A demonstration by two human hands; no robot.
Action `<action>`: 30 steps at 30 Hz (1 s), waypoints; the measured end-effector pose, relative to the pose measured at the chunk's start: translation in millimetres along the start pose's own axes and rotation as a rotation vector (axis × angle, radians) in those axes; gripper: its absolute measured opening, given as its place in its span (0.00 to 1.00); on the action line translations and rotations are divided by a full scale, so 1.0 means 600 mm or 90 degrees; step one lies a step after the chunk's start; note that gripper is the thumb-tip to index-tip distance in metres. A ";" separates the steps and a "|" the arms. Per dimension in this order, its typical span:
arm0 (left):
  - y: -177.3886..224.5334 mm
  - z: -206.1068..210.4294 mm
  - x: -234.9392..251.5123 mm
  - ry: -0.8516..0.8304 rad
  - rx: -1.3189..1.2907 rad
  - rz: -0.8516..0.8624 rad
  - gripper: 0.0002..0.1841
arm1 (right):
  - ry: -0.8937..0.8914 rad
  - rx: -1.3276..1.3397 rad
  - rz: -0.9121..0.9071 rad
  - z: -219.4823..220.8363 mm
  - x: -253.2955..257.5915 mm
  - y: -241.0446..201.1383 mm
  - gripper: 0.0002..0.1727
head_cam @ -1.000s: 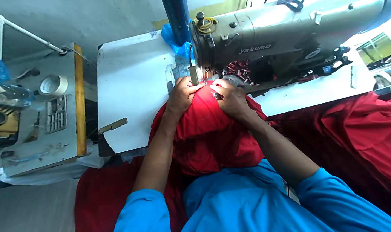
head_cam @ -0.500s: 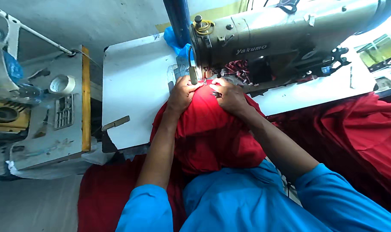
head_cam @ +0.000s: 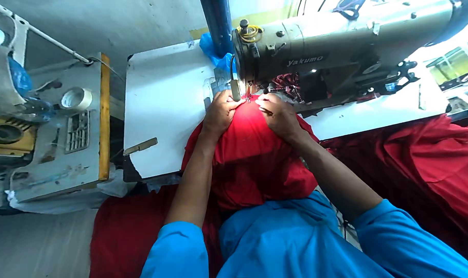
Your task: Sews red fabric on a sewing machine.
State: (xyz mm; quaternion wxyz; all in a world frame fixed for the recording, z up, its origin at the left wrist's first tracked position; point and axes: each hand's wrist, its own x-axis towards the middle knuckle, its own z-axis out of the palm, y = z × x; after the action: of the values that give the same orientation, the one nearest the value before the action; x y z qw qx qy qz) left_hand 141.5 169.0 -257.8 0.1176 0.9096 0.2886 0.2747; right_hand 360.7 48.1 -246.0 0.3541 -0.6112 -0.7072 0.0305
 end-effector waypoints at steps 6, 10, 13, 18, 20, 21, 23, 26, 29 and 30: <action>-0.003 0.000 0.001 0.002 -0.012 0.001 0.19 | 0.299 -0.150 0.118 -0.163 -0.101 0.078 0.19; 0.002 -0.001 0.002 0.003 -0.011 -0.003 0.20 | 0.290 -0.266 0.217 -0.225 -0.140 0.159 0.23; 0.005 -0.002 0.002 0.013 -0.013 -0.001 0.20 | 0.197 -0.269 0.241 -0.225 -0.154 0.184 0.28; 0.006 -0.003 0.002 0.011 -0.005 -0.001 0.20 | 0.113 -0.312 0.316 -0.202 -0.169 0.173 0.26; 0.006 -0.003 0.001 0.008 -0.004 -0.004 0.21 | 0.073 -0.310 0.343 -0.202 -0.168 0.172 0.26; 0.005 -0.002 0.000 0.008 -0.004 -0.004 0.21 | 0.071 -0.304 0.346 -0.202 -0.168 0.171 0.26; 0.005 -0.002 0.000 0.008 -0.003 -0.003 0.21 | 0.072 -0.301 0.349 -0.203 -0.168 0.169 0.26; 0.002 0.000 0.002 0.009 -0.003 -0.001 0.20 | 0.089 -0.305 0.341 -0.201 -0.169 0.172 0.27; 0.002 0.000 0.001 0.012 -0.007 0.001 0.20 | 0.089 -0.305 0.345 -0.200 -0.167 0.169 0.27; 0.003 -0.001 0.001 0.013 -0.008 0.001 0.20 | 0.088 -0.305 0.346 -0.200 -0.166 0.168 0.27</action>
State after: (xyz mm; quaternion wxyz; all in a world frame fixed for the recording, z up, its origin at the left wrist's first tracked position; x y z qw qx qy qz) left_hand 142.5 168.0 -256.3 0.1204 0.9064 0.2871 0.2857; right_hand 510.3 -61.9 -250.4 0.2269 -0.8430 -0.4803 -0.0848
